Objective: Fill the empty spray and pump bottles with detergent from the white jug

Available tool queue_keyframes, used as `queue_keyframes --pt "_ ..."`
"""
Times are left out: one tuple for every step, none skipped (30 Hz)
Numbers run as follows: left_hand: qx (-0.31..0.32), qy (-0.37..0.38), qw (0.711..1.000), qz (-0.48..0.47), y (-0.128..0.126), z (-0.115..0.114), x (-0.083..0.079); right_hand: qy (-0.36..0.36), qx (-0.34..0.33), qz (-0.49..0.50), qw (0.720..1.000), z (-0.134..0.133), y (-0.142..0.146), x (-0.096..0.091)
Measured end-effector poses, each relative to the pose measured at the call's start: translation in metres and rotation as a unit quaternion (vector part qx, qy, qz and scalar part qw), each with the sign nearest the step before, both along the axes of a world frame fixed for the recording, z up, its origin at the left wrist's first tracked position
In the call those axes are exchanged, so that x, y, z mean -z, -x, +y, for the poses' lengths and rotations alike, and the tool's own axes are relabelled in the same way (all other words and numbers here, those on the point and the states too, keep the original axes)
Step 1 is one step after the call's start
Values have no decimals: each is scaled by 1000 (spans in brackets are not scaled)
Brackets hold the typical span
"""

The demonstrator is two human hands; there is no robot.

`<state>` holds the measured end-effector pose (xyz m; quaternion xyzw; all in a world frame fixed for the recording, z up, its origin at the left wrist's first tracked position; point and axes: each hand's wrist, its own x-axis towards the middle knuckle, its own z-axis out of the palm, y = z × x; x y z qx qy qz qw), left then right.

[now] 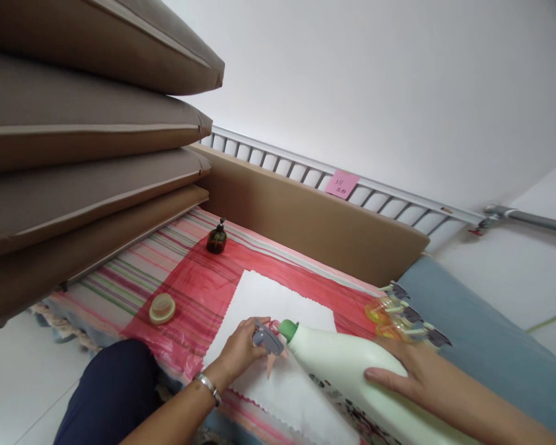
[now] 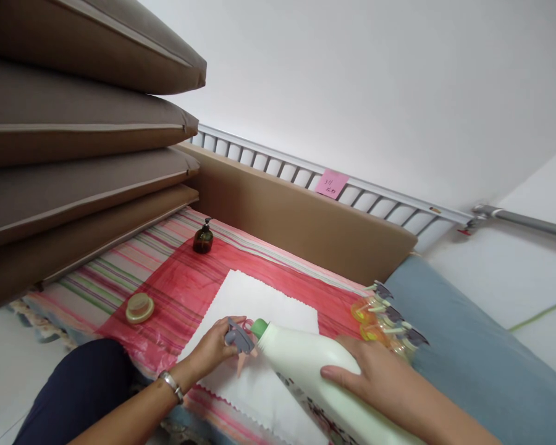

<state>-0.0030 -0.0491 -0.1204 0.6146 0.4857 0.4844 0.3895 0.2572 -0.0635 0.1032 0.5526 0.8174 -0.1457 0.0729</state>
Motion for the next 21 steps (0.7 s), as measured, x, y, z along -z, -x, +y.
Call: queue_keyframes --pt "1 0 1000 0 0 0 0 -2 1 -2 1000 0 0 -1" --pt "1 0 1000 0 0 0 0 -4 2 -4 1000 0 1 -1" --pt "1 0 1000 1 0 0 1 -5 3 -6 1000 1 2 -2" --pt "1 0 1000 1 0 0 1 -6 5 -7 1000 1 2 -2" --pt "0 0 1000 1 0 0 1 -9 8 -9 1000 2 3 -2" --pt "0 0 1000 1 0 0 1 -13 10 -11 1000 3 3 -2" --pt "-1 0 1000 1 0 0 2 -16 10 -13 1000 3 4 -2" --pt "0 -1 1000 1 0 0 2 -20 9 -14 1000 4 4 -2" --pt "0 -2 1000 1 0 0 2 -22 7 -15 1000 4 4 -2" --pt "-1 -2 1000 0 0 0 2 -26 5 -14 1000 5 4 -1" --pt "-1 -2 1000 0 0 1 2 -31 5 -15 999 5 3 -1" --pt "-2 -2 1000 0 -1 1 2 -35 6 -16 999 6 2 -1" --pt "-2 -1 1000 1 -1 1 2 -40 7 -17 999 6 2 0" --pt "-3 -1 1000 1 -1 1 2 -43 6 -17 999 7 1 0" --pt "-3 -1 1000 2 -1 1 2 -45 4 -17 999 7 0 0" --pt "-3 -1 1000 3 -1 1 3 -47 1 -17 999 7 0 0" --pt "-3 -2 1000 5 -1 1 3 -50 -3 -18 999 7 -1 0" --pt "-3 -2 1000 6 -1 1 3 -53 -6 -20 998 7 -1 0" --pt "-3 -2 1000 6 -1 2 3 -58 -8 -23 998 7 -1 0" --pt "-3 -3 1000 6 -1 2 3 -62 -11 -26 998 6 0 0" --pt "-2 -3 1000 7 -1 1 2 -73 -12 -27 997 6 0 -1"
